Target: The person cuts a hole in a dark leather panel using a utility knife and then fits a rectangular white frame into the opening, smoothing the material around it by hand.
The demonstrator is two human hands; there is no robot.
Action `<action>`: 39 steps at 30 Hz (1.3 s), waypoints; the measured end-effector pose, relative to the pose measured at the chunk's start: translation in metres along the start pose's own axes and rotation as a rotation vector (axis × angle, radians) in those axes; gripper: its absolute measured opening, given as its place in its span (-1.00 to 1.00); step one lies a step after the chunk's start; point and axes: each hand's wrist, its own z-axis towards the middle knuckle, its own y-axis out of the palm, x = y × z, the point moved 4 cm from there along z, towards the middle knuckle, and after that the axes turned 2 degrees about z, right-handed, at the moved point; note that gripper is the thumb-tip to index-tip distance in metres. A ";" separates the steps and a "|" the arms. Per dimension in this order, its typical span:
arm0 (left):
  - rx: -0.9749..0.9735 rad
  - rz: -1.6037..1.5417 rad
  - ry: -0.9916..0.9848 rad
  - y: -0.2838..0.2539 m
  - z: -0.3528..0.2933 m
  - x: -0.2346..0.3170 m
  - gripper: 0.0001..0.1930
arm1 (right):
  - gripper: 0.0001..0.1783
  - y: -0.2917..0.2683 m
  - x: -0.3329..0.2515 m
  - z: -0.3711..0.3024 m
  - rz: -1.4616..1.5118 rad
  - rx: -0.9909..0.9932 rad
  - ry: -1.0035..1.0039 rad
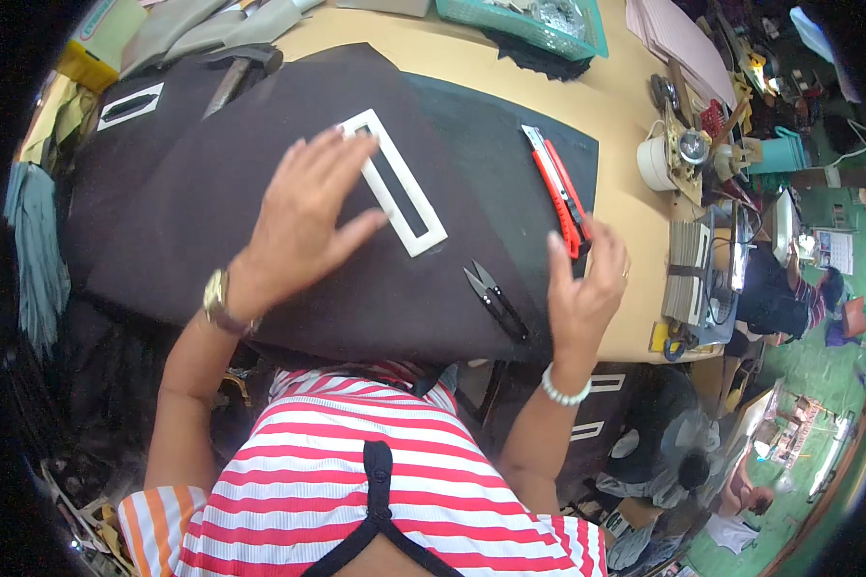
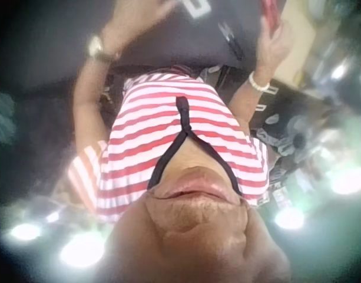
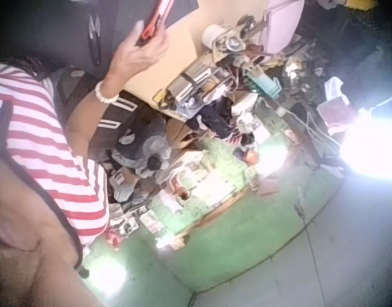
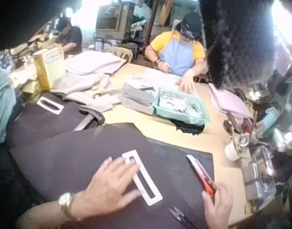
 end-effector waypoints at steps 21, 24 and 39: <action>0.007 -0.134 -0.221 0.033 0.004 -0.046 0.08 | -0.40 0.076 -0.115 0.005 0.409 -0.386 -0.239; 0.011 -0.141 -0.217 0.032 0.004 -0.045 0.09 | -0.42 0.077 -0.113 0.007 0.394 -0.376 -0.221; 0.040 -0.130 -0.203 0.033 0.002 -0.047 0.12 | -0.43 0.079 -0.115 0.009 0.357 -0.396 -0.290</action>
